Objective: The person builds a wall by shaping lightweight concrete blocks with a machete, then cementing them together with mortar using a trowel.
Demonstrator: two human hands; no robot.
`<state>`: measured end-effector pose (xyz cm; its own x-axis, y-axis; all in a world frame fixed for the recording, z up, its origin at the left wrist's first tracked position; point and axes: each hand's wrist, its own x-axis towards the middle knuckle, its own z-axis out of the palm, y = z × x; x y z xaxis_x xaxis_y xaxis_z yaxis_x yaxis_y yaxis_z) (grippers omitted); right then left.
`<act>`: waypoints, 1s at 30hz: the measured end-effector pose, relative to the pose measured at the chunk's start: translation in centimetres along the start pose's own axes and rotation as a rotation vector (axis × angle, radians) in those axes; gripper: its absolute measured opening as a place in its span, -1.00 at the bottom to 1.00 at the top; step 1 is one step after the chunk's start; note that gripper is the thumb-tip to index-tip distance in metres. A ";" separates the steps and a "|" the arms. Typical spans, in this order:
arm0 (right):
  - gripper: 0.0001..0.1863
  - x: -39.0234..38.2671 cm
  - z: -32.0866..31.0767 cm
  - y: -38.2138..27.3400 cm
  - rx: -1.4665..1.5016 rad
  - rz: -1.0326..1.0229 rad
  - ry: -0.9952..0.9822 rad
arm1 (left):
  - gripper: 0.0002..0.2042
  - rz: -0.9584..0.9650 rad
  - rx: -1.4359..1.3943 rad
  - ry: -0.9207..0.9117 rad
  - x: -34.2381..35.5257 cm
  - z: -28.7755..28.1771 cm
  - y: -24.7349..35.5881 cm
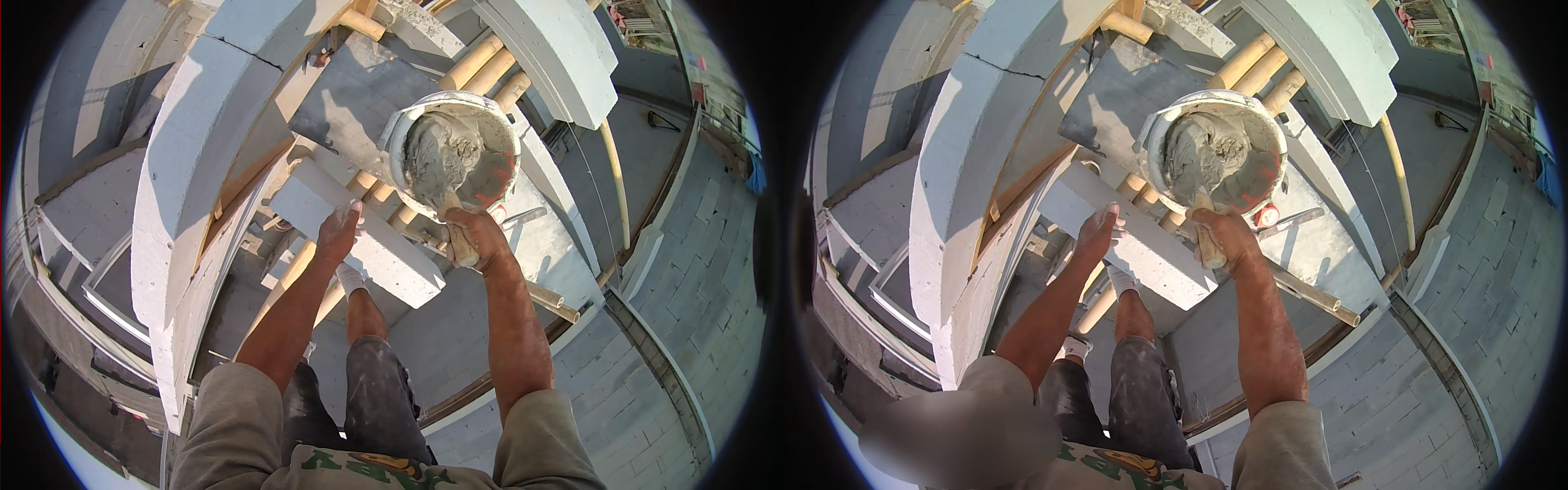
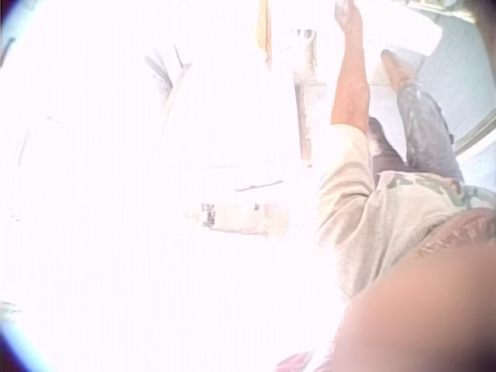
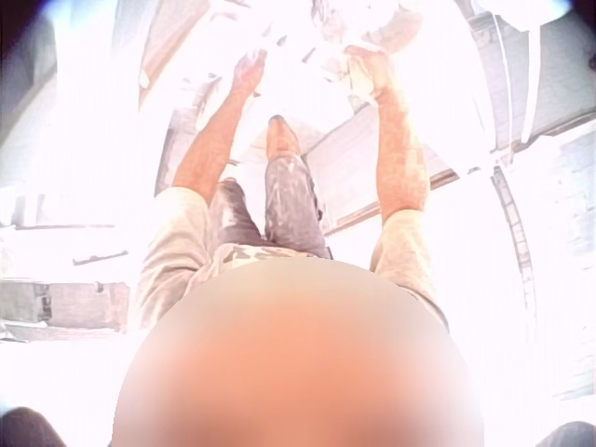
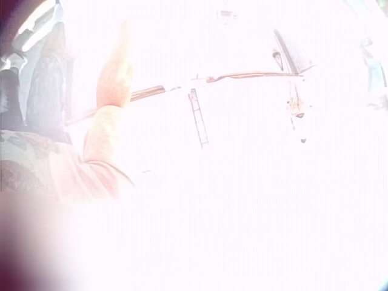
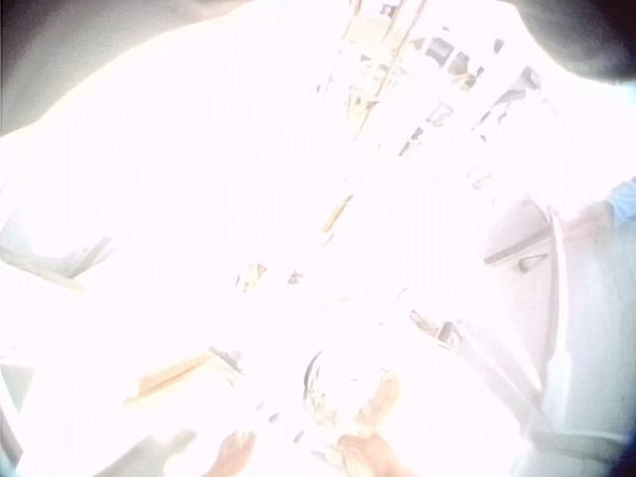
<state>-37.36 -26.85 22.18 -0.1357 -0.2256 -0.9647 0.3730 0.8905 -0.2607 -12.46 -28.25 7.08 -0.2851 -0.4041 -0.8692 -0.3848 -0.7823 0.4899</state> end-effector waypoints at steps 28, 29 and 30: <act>-0.83 9.3 2.1 17.1 0.241 -0.373 0.374 | -0.44 0.333 0.171 0.052 -6.9 -25.0 -20.9; -0.84 9.7 3.9 16.5 0.232 -0.395 0.358 | -0.43 0.371 0.245 0.072 -7.3 -26.6 -22.0; -0.84 10.6 5.1 16.8 0.292 -0.436 0.348 | -0.43 0.361 0.219 0.123 -8.3 -27.7 -22.9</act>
<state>-27.83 -16.34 7.43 -0.6046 -0.3577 -0.7117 0.4447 0.5896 -0.6742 23.01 -20.12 1.20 -0.3344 -0.6968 -0.6345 -0.4605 -0.4666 0.7551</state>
